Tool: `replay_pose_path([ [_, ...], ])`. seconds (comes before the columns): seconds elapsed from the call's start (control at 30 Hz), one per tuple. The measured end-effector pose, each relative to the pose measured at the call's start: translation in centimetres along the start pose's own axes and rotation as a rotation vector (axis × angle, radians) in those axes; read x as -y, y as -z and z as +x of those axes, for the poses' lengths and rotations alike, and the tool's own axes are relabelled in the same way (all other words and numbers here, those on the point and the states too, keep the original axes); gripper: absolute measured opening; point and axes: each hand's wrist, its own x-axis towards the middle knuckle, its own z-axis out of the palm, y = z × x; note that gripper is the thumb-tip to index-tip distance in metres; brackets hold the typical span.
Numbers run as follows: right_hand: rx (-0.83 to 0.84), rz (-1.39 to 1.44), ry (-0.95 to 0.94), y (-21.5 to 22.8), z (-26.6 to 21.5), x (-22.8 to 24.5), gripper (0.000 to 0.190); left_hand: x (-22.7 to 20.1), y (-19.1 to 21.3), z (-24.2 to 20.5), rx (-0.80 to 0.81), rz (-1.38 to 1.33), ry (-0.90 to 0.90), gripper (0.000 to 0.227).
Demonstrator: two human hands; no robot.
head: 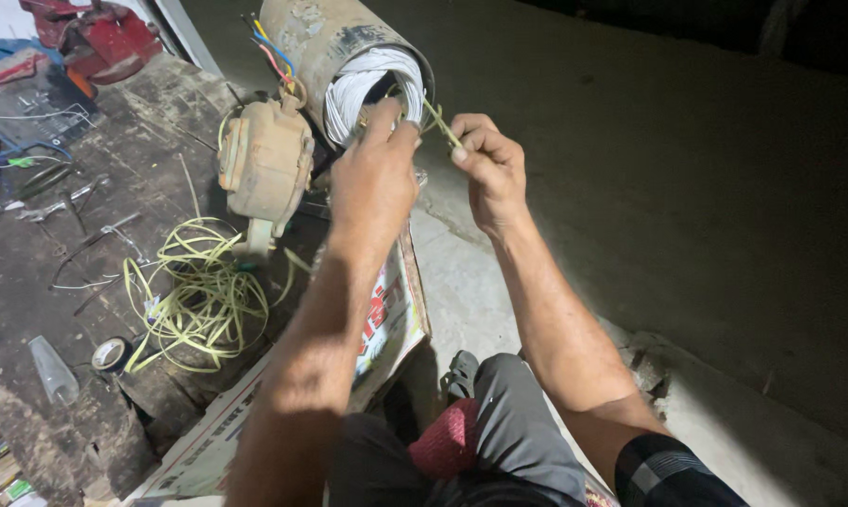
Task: The person works on a disassembled electric motor placed on a cluttered workbench. They repeatedly pull yellow tie strips from a spool, cut them with scissors, and use a screwdriver to secure the motor's internal windings. The person ties the windings in place and adjusts the components throughout the clip.
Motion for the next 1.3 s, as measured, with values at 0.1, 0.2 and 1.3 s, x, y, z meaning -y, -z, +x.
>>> replay_pose_path([
  [0.1, -0.007, 0.217, -0.167, 0.1, 0.5, 0.6, 0.019, 0.4, -1.2, 0.5, 0.220, 0.028, 0.063, 0.010],
  [0.2, -0.016, 0.341, -0.330, 0.2, 0.9, 1.0, 0.032, 0.5, -2.1, 0.3, 0.116, 0.073, 0.021, 0.015],
  [1.3, -0.199, 0.220, 0.017, -1.2, 0.6, 3.8, 0.021, -0.1, -3.8, 0.4, 0.106, 0.002, 0.517, 0.043],
])
